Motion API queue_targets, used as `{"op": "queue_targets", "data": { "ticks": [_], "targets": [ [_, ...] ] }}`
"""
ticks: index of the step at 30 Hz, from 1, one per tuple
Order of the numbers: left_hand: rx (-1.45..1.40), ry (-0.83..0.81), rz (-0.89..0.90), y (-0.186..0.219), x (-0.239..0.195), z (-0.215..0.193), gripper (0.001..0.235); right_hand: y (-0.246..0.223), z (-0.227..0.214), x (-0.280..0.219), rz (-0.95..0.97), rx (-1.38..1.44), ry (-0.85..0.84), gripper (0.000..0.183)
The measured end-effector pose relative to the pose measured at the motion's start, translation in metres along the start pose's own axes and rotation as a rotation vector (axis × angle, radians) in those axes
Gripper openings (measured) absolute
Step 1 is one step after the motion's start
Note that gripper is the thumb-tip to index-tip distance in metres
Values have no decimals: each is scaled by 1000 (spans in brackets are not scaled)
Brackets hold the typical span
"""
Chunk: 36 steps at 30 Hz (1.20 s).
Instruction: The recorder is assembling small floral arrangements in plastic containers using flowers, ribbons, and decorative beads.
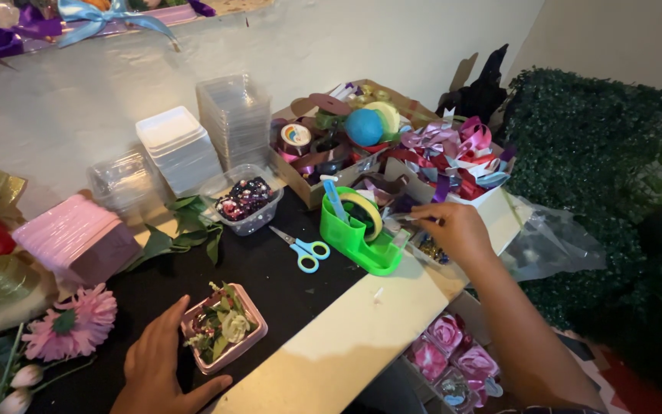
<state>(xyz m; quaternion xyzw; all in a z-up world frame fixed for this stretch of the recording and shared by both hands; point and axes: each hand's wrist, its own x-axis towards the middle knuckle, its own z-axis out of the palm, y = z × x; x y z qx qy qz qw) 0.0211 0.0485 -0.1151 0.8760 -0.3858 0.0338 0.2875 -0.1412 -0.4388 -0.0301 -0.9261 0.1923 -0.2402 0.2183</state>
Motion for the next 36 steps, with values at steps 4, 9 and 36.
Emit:
{"op": "queue_targets", "data": {
  "ticks": [4,9,36],
  "targets": [
    [-6,3,-4,0,1,-1,139,6,2,1,12,39,-2,21],
    [26,-20,-40,8,0,-5,140,0,-1,-2,-218,220,218,18],
    [-108,8,-65,43,-14,-29,116,-202,182,-1,-196,864,-644,14]
  ]
}}
